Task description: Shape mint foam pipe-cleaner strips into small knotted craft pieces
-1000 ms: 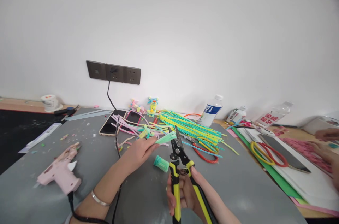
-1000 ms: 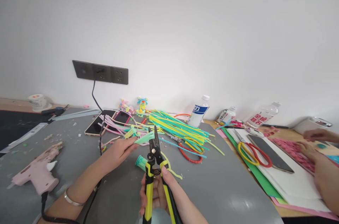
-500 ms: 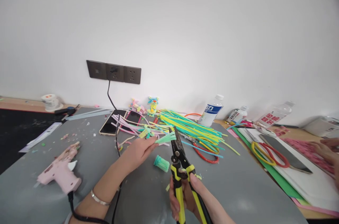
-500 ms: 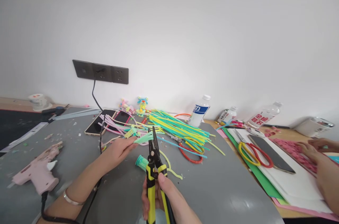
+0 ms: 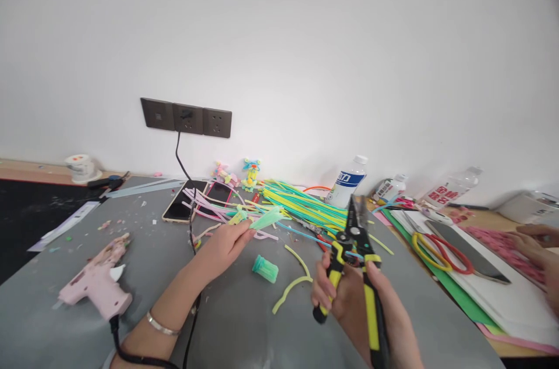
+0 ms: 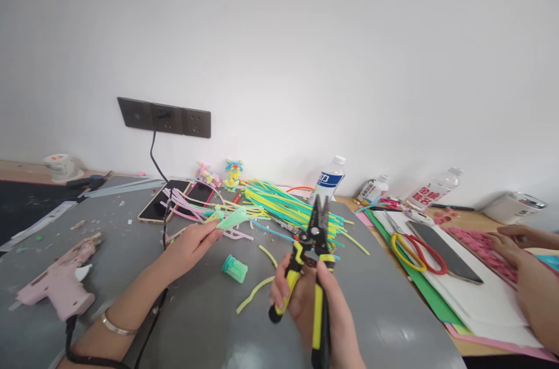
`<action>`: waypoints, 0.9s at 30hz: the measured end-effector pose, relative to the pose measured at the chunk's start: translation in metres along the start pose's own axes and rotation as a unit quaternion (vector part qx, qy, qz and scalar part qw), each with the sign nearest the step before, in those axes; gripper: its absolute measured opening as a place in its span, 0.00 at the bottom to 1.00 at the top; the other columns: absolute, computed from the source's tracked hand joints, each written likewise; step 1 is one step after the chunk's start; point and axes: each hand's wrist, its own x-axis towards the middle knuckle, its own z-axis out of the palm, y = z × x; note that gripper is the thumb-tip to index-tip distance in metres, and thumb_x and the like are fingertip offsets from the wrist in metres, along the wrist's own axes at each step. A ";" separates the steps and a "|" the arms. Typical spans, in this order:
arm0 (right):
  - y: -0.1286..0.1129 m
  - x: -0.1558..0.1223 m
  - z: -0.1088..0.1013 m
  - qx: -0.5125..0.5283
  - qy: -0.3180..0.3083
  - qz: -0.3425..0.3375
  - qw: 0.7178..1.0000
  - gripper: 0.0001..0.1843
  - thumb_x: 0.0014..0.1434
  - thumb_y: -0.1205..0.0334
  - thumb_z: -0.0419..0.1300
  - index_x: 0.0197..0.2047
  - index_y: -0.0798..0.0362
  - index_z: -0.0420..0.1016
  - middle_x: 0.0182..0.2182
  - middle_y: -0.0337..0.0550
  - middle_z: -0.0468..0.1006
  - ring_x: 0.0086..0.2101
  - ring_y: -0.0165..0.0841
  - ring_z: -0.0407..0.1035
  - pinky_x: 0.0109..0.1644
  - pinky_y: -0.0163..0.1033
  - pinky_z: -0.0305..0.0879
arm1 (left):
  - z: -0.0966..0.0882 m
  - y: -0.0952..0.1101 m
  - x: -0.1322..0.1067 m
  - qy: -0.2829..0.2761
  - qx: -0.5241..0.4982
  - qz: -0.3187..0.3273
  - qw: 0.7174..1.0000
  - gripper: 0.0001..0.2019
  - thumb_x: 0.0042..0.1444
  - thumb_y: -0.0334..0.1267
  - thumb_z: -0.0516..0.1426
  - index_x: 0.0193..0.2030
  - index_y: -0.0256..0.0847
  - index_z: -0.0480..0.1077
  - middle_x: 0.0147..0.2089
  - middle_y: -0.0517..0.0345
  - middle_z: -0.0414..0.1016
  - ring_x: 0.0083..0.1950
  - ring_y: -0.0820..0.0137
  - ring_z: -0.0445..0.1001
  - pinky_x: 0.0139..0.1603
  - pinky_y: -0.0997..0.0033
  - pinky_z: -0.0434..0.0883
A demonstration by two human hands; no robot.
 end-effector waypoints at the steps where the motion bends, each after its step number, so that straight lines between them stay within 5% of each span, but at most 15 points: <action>1: -0.008 -0.001 -0.008 -0.049 0.024 -0.007 0.999 0.25 0.58 0.35 0.54 0.37 0.51 0.73 0.25 0.42 0.70 0.26 0.36 0.66 0.34 0.45 0.68 | 0.000 0.001 0.000 0.002 -0.015 -0.011 1.000 0.18 0.70 0.46 0.42 0.35 0.41 0.65 0.26 0.62 0.65 0.28 0.68 0.65 0.31 0.71 0.58; 3: -0.020 -0.003 -0.025 -0.197 0.094 -0.011 0.976 0.25 0.55 0.35 0.58 0.40 0.50 0.73 0.30 0.45 0.74 0.33 0.42 0.69 0.40 0.47 0.68 | 0.001 0.004 0.001 0.012 -0.043 -0.027 0.999 0.17 0.70 0.47 0.43 0.38 0.41 0.66 0.33 0.59 0.70 0.34 0.66 0.69 0.36 0.70 0.62; 6: -0.024 -0.003 -0.049 -0.463 0.196 -0.017 0.864 0.29 0.49 0.39 0.66 0.49 0.48 0.72 0.43 0.49 0.78 0.45 0.49 0.70 0.47 0.46 0.67 | 0.004 0.005 0.001 0.027 -0.078 -0.045 0.996 0.15 0.69 0.47 0.45 0.47 0.41 0.68 0.41 0.54 0.74 0.43 0.63 0.72 0.43 0.68 0.66; 11: 0.002 0.010 -0.070 -0.702 0.197 -0.060 0.682 0.25 0.53 0.42 0.58 0.47 0.50 0.73 0.43 0.52 0.75 0.39 0.48 0.72 0.42 0.50 0.67 | 0.008 0.000 0.002 0.000 -0.076 -0.084 0.994 0.15 0.67 0.47 0.48 0.51 0.41 0.68 0.38 0.55 0.75 0.40 0.62 0.73 0.41 0.67 0.68; 15: 0.027 0.019 -0.081 -0.781 0.205 -0.099 0.581 0.24 0.53 0.46 0.60 0.48 0.54 0.74 0.42 0.54 0.73 0.40 0.51 0.68 0.43 0.52 0.66 | 0.011 -0.007 0.003 -0.004 -0.076 -0.085 0.993 0.13 0.64 0.44 0.51 0.49 0.42 0.72 0.43 0.53 0.77 0.40 0.63 0.75 0.41 0.66 0.70; 18: 0.036 0.026 -0.087 -0.786 0.208 -0.151 0.562 0.26 0.54 0.46 0.61 0.52 0.53 0.72 0.43 0.53 0.73 0.42 0.51 0.66 0.44 0.53 0.66 | 0.012 -0.013 0.005 0.004 -0.071 -0.073 0.995 0.11 0.62 0.41 0.54 0.46 0.42 0.75 0.43 0.53 0.79 0.41 0.62 0.76 0.42 0.66 0.70; 22: 0.041 0.036 -0.090 -0.760 0.188 -0.249 0.571 0.23 0.60 0.47 0.58 0.54 0.51 0.71 0.45 0.53 0.71 0.44 0.50 0.65 0.48 0.54 0.65 | 0.012 -0.020 0.007 0.020 -0.053 -0.064 0.996 0.10 0.60 0.38 0.55 0.44 0.43 0.77 0.45 0.53 0.81 0.42 0.62 0.77 0.45 0.65 0.70; 27: 0.038 0.040 -0.076 -0.739 0.174 -0.275 0.590 0.20 0.62 0.48 0.57 0.52 0.51 0.71 0.46 0.54 0.71 0.46 0.50 0.64 0.51 0.56 0.63 | 0.012 -0.022 0.007 0.035 -0.034 -0.076 0.996 0.10 0.61 0.38 0.55 0.43 0.41 0.78 0.44 0.51 0.80 0.45 0.60 0.77 0.45 0.65 0.70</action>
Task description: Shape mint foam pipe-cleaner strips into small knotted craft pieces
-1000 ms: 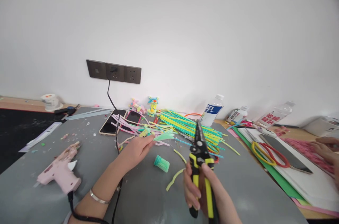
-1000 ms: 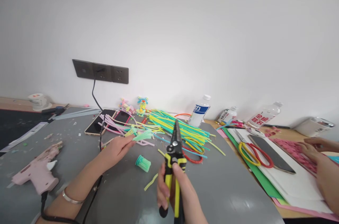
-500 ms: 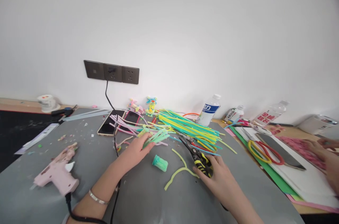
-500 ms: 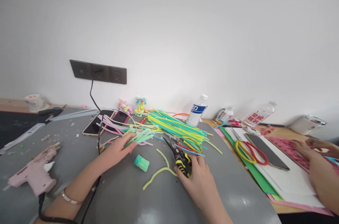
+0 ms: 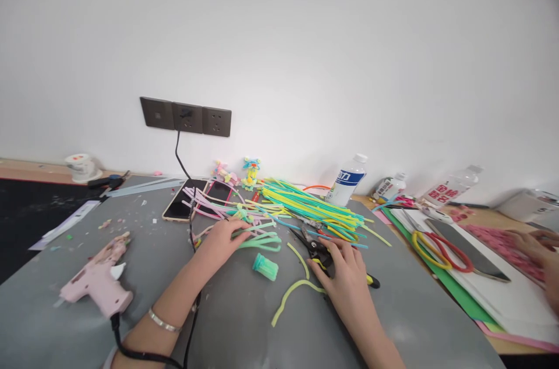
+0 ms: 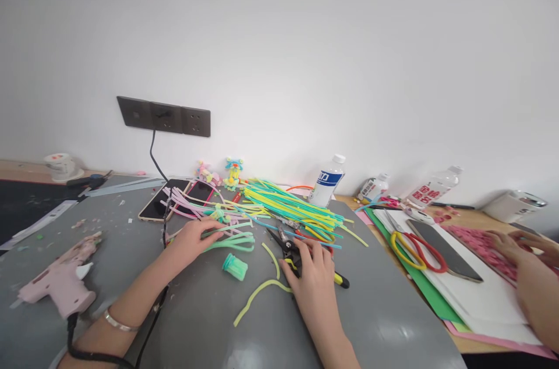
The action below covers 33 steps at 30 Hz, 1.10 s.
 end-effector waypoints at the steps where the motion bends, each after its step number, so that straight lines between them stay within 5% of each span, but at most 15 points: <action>1: -0.006 0.003 -0.003 0.019 -0.005 0.000 1.000 0.18 0.63 0.50 0.57 0.52 0.50 0.71 0.48 0.53 0.71 0.47 0.50 0.65 0.52 0.56 0.62 | 0.000 0.000 0.000 0.003 -0.001 0.001 1.000 0.11 0.61 0.38 0.55 0.42 0.41 0.78 0.45 0.50 0.80 0.45 0.60 0.77 0.43 0.66 0.71; 6: -0.047 0.030 -0.020 0.230 -0.031 0.005 0.973 0.15 0.66 0.52 0.53 0.51 0.48 0.72 0.51 0.53 0.72 0.52 0.47 0.65 0.55 0.52 0.61 | -0.003 0.005 0.000 0.054 -0.018 0.031 0.998 0.11 0.62 0.39 0.54 0.40 0.40 0.78 0.42 0.50 0.78 0.38 0.65 0.77 0.35 0.71 0.71; 8: -0.065 0.044 -0.020 0.329 -0.063 0.045 0.941 0.17 0.65 0.50 0.57 0.52 0.50 0.71 0.45 0.51 0.75 0.43 0.42 0.69 0.48 0.47 0.65 | -0.005 0.008 0.000 0.082 -0.022 0.056 0.995 0.11 0.63 0.39 0.53 0.39 0.39 0.77 0.38 0.52 0.77 0.35 0.67 0.76 0.34 0.72 0.70; 12: -0.096 0.074 -0.001 0.560 -0.219 0.099 0.793 0.26 0.58 0.44 0.63 0.52 0.54 0.70 0.25 0.37 0.73 0.23 0.30 0.64 0.29 0.36 0.62 | -0.006 0.012 0.000 0.100 -0.048 0.114 0.987 0.10 0.64 0.37 0.53 0.41 0.40 0.77 0.36 0.54 0.78 0.36 0.68 0.76 0.36 0.73 0.70; 14: -0.106 0.087 0.013 0.613 -0.268 0.090 0.738 0.23 0.56 0.44 0.65 0.44 0.55 0.74 0.21 0.33 0.70 0.20 0.26 0.60 0.25 0.33 0.57 | -0.006 0.013 -0.001 0.094 -0.054 0.119 0.987 0.10 0.64 0.37 0.54 0.40 0.41 0.77 0.36 0.54 0.79 0.37 0.68 0.76 0.38 0.72 0.70; 17: -0.110 0.101 0.032 0.663 -0.222 0.108 0.707 0.23 0.54 0.41 0.65 0.30 0.56 0.74 0.16 0.32 0.67 0.18 0.25 0.59 0.23 0.32 0.54 | -0.006 0.015 -0.002 0.109 -0.082 0.085 0.987 0.09 0.62 0.38 0.55 0.39 0.40 0.77 0.36 0.54 0.80 0.36 0.67 0.76 0.37 0.72 0.71; 23: -0.099 0.100 0.043 0.718 -0.114 0.189 0.660 0.23 0.56 0.40 0.62 0.29 0.54 0.70 0.14 0.30 0.64 0.17 0.24 0.57 0.23 0.31 0.52 | -0.007 0.025 -0.002 0.115 -0.284 -0.041 0.951 0.10 0.55 0.41 0.61 0.41 0.39 0.77 0.30 0.57 0.78 0.29 0.70 0.74 0.29 0.74 0.72; 29: -0.102 0.090 0.035 0.763 -0.134 0.221 0.592 0.20 0.54 0.45 0.67 0.29 0.54 0.70 0.15 0.31 0.66 0.17 0.24 0.57 0.23 0.31 0.52 | -0.006 0.025 -0.001 0.151 -0.393 -0.060 0.905 0.09 0.52 0.42 0.64 0.36 0.39 0.77 0.29 0.58 0.77 0.28 0.71 0.73 0.31 0.72 0.73; 33: -0.106 0.092 0.032 0.789 -0.139 0.227 0.554 0.20 0.50 0.47 0.71 0.33 0.54 0.73 0.18 0.31 0.67 0.19 0.24 0.59 0.24 0.31 0.54 | -0.006 0.023 -0.002 0.141 -0.374 -0.041 0.916 0.08 0.51 0.41 0.65 0.34 0.39 0.79 0.37 0.53 0.79 0.35 0.68 0.75 0.33 0.72 0.73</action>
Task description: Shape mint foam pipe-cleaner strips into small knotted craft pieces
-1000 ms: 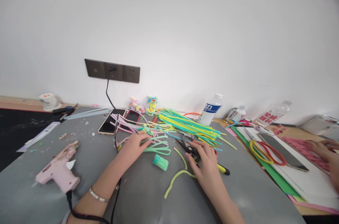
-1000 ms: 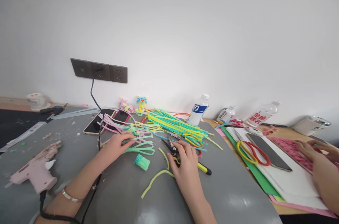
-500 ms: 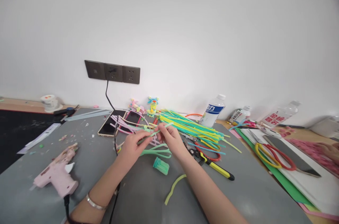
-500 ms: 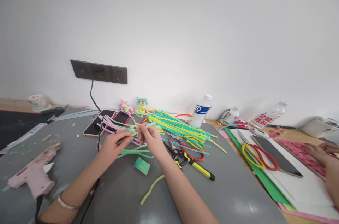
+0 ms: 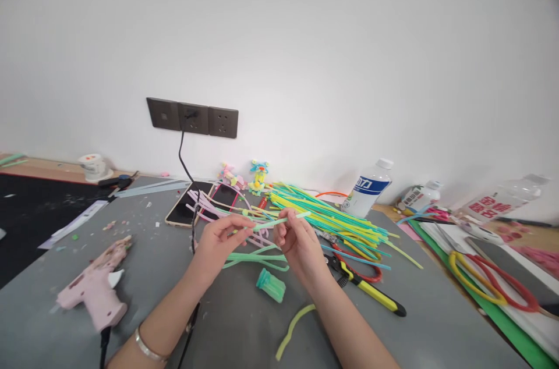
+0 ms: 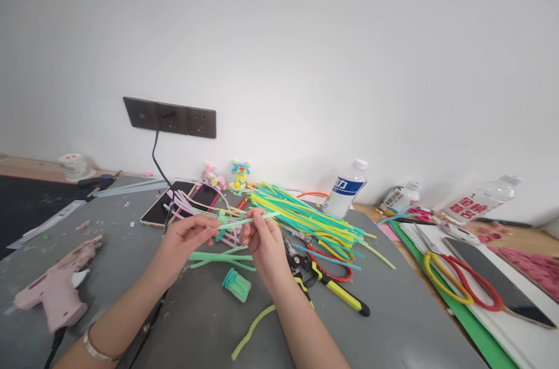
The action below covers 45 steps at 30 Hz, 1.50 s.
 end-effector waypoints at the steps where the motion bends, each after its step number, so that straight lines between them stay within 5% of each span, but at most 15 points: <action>1: -0.001 0.001 0.000 0.012 0.003 0.000 1.000 0.20 0.49 0.47 0.71 0.32 0.54 0.73 0.18 0.31 0.66 0.19 0.24 0.59 0.25 0.31 0.54 | 0.000 0.001 -0.001 -0.027 0.010 0.007 1.000 0.08 0.51 0.41 0.66 0.33 0.39 0.80 0.40 0.51 0.78 0.39 0.66 0.76 0.35 0.72 0.73; 5: -0.005 0.002 -0.001 0.073 -0.034 0.023 0.997 0.22 0.53 0.52 0.69 0.21 0.53 0.63 0.17 0.30 0.60 0.18 0.23 0.53 0.24 0.32 0.51 | 0.000 0.004 -0.004 -0.149 0.030 0.028 0.988 0.09 0.54 0.44 0.64 0.36 0.41 0.81 0.46 0.49 0.76 0.48 0.62 0.74 0.43 0.70 0.73; 10: -0.006 -0.008 0.000 0.091 -0.215 0.155 0.960 0.24 0.63 0.55 0.59 0.18 0.52 0.57 0.12 0.29 0.53 0.15 0.24 0.43 0.20 0.34 0.42 | -0.002 0.004 -0.004 -0.059 0.028 -0.004 0.998 0.13 0.60 0.46 0.59 0.47 0.43 0.75 0.42 0.54 0.75 0.40 0.69 0.72 0.37 0.74 0.70; 13: -0.002 -0.013 -0.003 0.069 -0.252 0.177 0.949 0.24 0.62 0.58 0.56 0.16 0.51 0.57 0.10 0.30 0.54 0.14 0.24 0.43 0.19 0.34 0.40 | -0.004 0.004 -0.003 -0.022 0.028 -0.002 0.999 0.14 0.61 0.48 0.58 0.46 0.41 0.75 0.38 0.55 0.74 0.37 0.70 0.70 0.35 0.75 0.69; 23: 0.000 -0.011 -0.009 0.014 -0.210 0.198 0.957 0.22 0.61 0.58 0.56 0.17 0.52 0.58 0.10 0.29 0.56 0.13 0.22 0.43 0.19 0.33 0.39 | -0.003 0.007 0.001 -0.083 0.091 0.008 0.992 0.10 0.59 0.42 0.58 0.31 0.38 0.72 0.30 0.60 0.66 0.34 0.71 0.63 0.35 0.73 0.61; 28: -0.005 -0.008 -0.011 -0.100 -0.160 0.160 0.969 0.19 0.60 0.51 0.62 0.25 0.54 0.64 0.13 0.28 0.60 0.14 0.21 0.46 0.19 0.31 0.40 | -0.002 0.008 -0.002 -0.156 0.091 -0.069 0.981 0.10 0.57 0.41 0.59 0.29 0.37 0.70 0.29 0.61 0.65 0.33 0.72 0.61 0.34 0.73 0.59; 33: -0.015 -0.010 -0.015 -0.264 -0.173 0.109 0.943 0.21 0.60 0.47 0.63 0.26 0.54 0.66 0.14 0.29 0.61 0.16 0.22 0.49 0.20 0.31 0.43 | -0.003 0.012 -0.005 -0.229 0.047 -0.148 0.961 0.11 0.56 0.43 0.61 0.28 0.37 0.71 0.28 0.62 0.65 0.29 0.74 0.59 0.30 0.73 0.55; 38: -0.019 -0.013 -0.013 -0.279 -0.223 0.090 0.930 0.19 0.60 0.48 0.63 0.28 0.54 0.67 0.17 0.28 0.56 0.19 0.22 0.45 0.22 0.32 0.40 | -0.005 0.016 -0.005 -0.264 -0.020 -0.245 0.933 0.13 0.50 0.43 0.66 0.31 0.37 0.71 0.28 0.61 0.67 0.26 0.77 0.56 0.26 0.74 0.50; 45: -0.017 -0.014 -0.008 -0.256 -0.224 0.064 0.938 0.20 0.61 0.49 0.63 0.27 0.54 0.66 0.19 0.28 0.56 0.20 0.22 0.44 0.23 0.33 0.40 | -0.004 0.012 -0.006 -0.250 -0.074 -0.251 0.932 0.14 0.48 0.43 0.68 0.28 0.37 0.70 0.25 0.64 0.63 0.24 0.79 0.55 0.25 0.73 0.48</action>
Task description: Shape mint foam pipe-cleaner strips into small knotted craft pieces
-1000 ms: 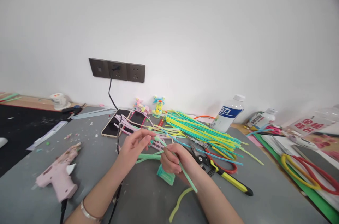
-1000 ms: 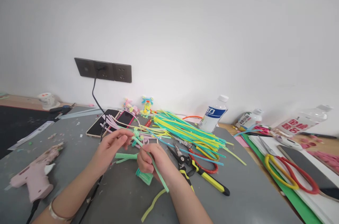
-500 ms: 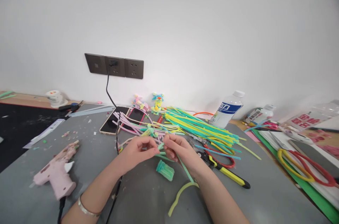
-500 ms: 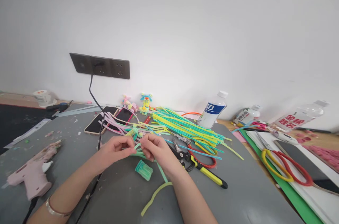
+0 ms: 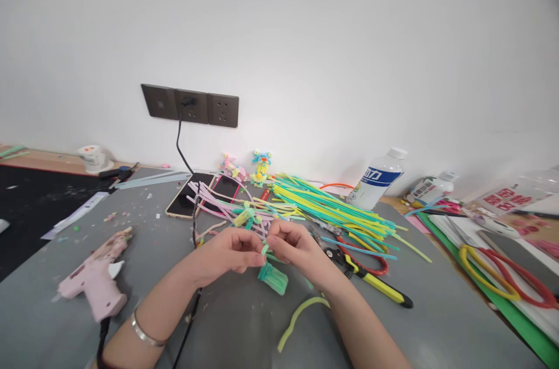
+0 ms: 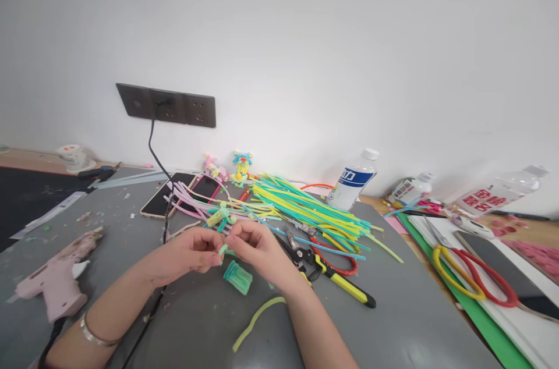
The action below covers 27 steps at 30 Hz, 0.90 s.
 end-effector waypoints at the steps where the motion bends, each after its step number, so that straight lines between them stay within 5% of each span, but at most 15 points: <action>1: 0.000 0.000 0.001 0.002 0.005 -0.004 1.000 0.20 0.60 0.48 0.63 0.27 0.54 0.65 0.19 0.28 0.56 0.20 0.22 0.44 0.23 0.33 0.40 | 0.000 0.000 0.000 0.007 -0.008 0.007 1.000 0.14 0.48 0.43 0.68 0.28 0.37 0.70 0.25 0.65 0.62 0.24 0.79 0.54 0.25 0.73 0.48; 19: 0.003 -0.002 0.010 0.138 -0.010 0.039 0.990 0.17 0.61 0.51 0.63 0.29 0.53 0.65 0.17 0.27 0.55 0.18 0.22 0.45 0.22 0.33 0.38 | 0.016 -0.005 0.009 0.145 -0.110 0.090 0.979 0.18 0.41 0.46 0.71 0.27 0.36 0.71 0.26 0.65 0.63 0.26 0.79 0.53 0.27 0.76 0.51; 27: 0.003 -0.003 0.009 0.237 -0.064 0.102 0.964 0.18 0.58 0.52 0.66 0.29 0.53 0.64 0.15 0.26 0.55 0.16 0.21 0.42 0.22 0.32 0.37 | 0.016 -0.005 0.008 0.127 -0.104 0.103 0.981 0.19 0.41 0.47 0.72 0.25 0.36 0.71 0.25 0.63 0.66 0.26 0.77 0.58 0.28 0.75 0.52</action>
